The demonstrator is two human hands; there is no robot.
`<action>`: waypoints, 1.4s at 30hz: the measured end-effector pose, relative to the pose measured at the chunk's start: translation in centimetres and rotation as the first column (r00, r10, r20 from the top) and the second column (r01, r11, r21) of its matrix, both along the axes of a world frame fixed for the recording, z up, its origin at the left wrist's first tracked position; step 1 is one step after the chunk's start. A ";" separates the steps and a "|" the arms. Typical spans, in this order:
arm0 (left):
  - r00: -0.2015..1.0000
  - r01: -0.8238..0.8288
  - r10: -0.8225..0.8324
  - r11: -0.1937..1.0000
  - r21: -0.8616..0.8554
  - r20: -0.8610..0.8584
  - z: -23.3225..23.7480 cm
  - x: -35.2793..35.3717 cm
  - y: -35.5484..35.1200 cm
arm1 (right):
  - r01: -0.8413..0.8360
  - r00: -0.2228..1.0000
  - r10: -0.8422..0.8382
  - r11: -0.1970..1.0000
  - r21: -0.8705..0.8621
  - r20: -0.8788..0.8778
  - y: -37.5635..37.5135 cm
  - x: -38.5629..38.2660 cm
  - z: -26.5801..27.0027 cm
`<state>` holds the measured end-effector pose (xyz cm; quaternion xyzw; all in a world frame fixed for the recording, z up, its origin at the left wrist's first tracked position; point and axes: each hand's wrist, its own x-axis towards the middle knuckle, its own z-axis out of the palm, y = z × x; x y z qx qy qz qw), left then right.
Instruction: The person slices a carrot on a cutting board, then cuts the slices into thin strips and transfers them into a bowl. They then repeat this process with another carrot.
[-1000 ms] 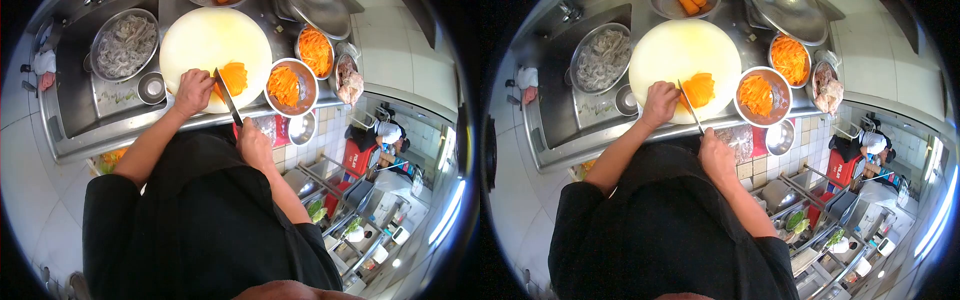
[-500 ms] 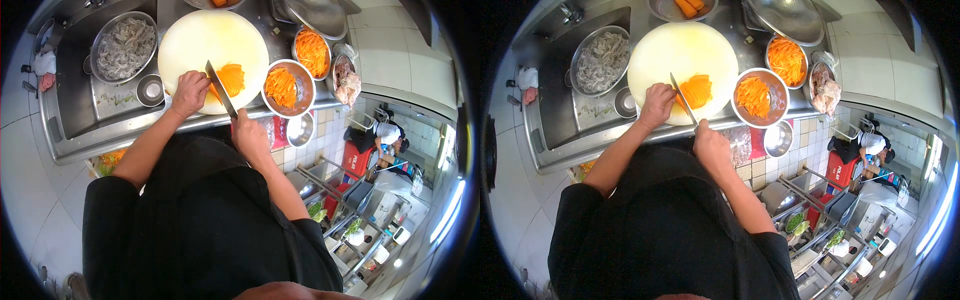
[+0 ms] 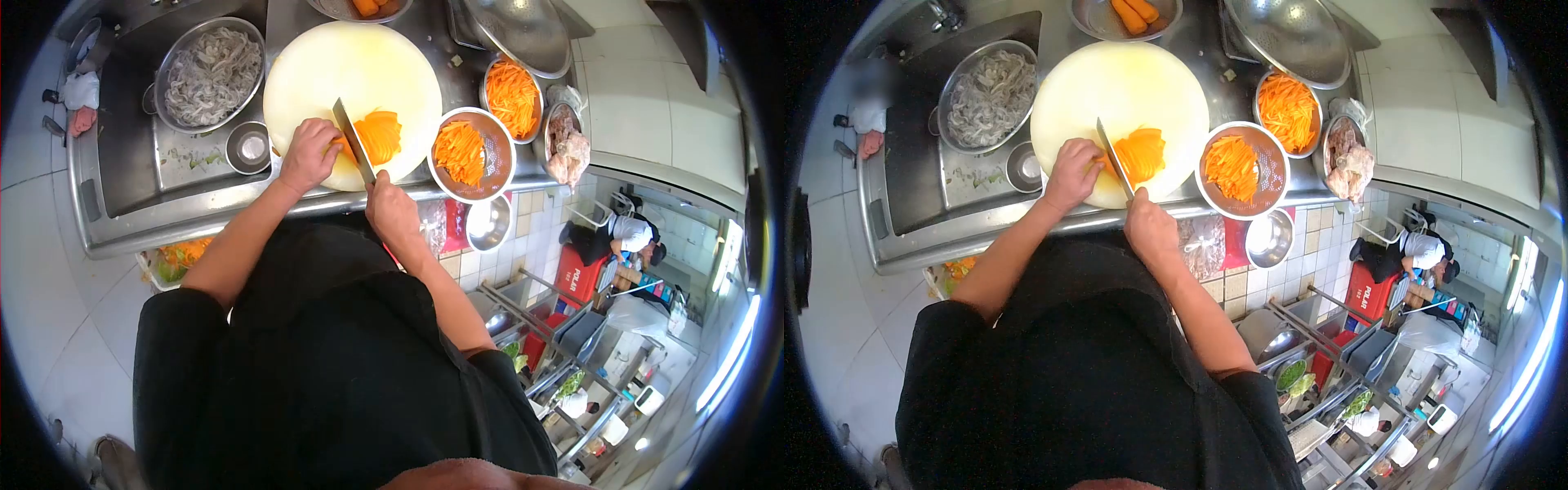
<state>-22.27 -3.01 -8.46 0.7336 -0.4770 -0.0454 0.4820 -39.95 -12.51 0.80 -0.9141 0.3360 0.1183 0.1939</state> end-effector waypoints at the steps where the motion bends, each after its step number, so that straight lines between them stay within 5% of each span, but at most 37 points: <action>1: 1.000 -0.011 0.011 1.000 -0.018 -0.014 -0.1 0.0 0.1 | 0.001 1.000 -0.001 1.000 0.001 0.001 0.0 0.0 0.0; 16: 0.998 0.030 -0.031 0.999 0.025 0.048 0.2 -0.4 0.0 | 0.000 0.998 0.001 1.000 0.019 -0.059 0.9 -2.9 6.2; 24: 0.999 0.027 -0.027 1.000 0.006 -0.018 0.0 -0.3 0.3 | -0.020 1.000 0.020 1.000 0.004 0.010 0.2 -0.5 0.1; 35: 0.999 0.035 -0.035 0.999 -0.014 0.002 0.3 -0.1 0.0 | -0.047 0.998 0.047 0.999 0.002 -0.047 0.3 -2.4 6.1; 42: 0.999 0.025 -0.025 1.000 -0.013 -0.034 -0.1 -0.2 0.1 | -0.049 0.999 0.049 0.999 0.015 0.011 0.1 -0.2 -0.4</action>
